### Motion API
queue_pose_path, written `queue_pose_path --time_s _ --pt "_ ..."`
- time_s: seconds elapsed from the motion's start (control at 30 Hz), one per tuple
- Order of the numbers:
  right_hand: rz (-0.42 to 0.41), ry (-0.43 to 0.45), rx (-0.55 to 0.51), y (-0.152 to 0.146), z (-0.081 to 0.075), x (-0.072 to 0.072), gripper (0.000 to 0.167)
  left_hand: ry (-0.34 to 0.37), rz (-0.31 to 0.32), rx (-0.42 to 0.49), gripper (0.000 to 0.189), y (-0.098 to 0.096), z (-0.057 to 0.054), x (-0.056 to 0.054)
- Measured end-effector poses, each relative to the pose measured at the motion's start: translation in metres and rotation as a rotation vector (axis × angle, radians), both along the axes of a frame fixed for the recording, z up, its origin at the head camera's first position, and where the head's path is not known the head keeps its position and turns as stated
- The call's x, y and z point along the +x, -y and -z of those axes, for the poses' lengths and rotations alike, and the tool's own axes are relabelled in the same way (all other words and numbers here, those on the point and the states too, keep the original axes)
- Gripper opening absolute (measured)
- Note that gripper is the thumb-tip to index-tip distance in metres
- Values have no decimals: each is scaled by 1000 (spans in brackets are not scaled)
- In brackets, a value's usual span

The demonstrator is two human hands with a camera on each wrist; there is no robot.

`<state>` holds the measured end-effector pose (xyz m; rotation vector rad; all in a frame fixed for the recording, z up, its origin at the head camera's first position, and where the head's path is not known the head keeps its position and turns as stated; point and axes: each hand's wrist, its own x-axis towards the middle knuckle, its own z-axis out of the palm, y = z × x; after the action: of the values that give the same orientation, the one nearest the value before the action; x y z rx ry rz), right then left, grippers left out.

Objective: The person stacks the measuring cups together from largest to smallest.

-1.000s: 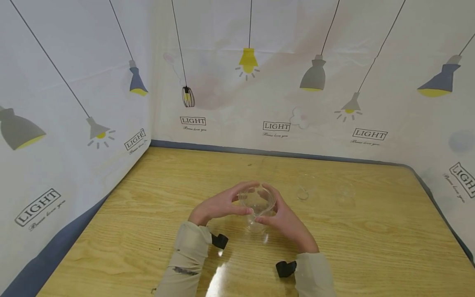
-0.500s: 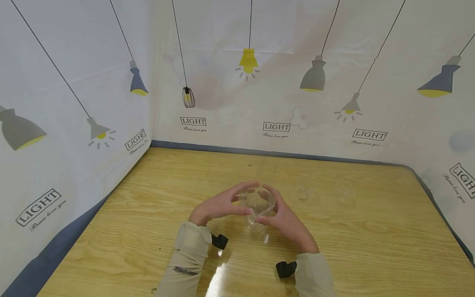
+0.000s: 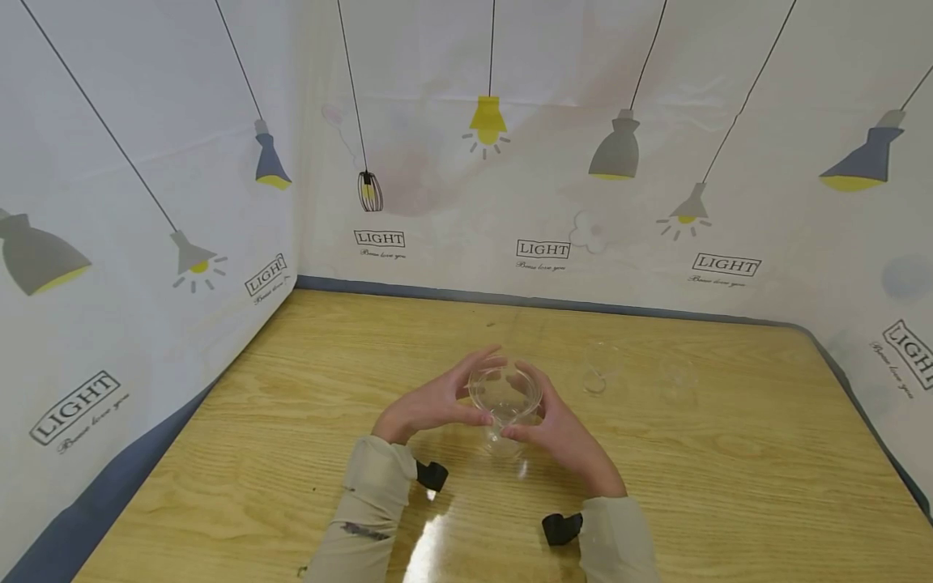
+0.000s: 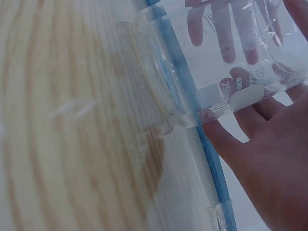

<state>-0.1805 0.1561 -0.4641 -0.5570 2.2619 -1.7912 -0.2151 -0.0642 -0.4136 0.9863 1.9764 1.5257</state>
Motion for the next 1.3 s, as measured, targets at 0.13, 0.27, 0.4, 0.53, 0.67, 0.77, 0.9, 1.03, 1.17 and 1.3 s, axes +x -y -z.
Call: queue_pose_path --time_s 0.13,0.27,0.4,0.53,0.67,0.77,0.9,1.03,1.17,1.3 --pt "14 -11 14 -2 10 -4 84 38 -6 35 90 0 10 -4" --pt "25 -19 17 -3 13 -4 83 53 -24 16 92 -1 26 -11" --pt "28 -18 12 -2 13 -4 83 71 -58 -20 92 -2 40 -16" --pt "28 -19 9 -2 13 -4 83 111 -77 -12 92 -2 46 -16" --pt "35 -18 12 -1 12 -4 83 151 -61 17 91 -1 40 -12" --pt "39 -11 17 -1 12 -4 83 154 -44 32 89 -1 34 -8" --pt "47 1 29 -1 13 -4 82 141 0 79 86 -2 35 -10" --pt "66 11 46 -1 14 -5 82 143 34 114 83 -2 39 -11" --pt "82 18 60 -1 14 -5 82 147 37 123 81 -3 42 -12" --pt "86 21 61 -1 11 -4 83 149 31 131 80 -4 45 -13"
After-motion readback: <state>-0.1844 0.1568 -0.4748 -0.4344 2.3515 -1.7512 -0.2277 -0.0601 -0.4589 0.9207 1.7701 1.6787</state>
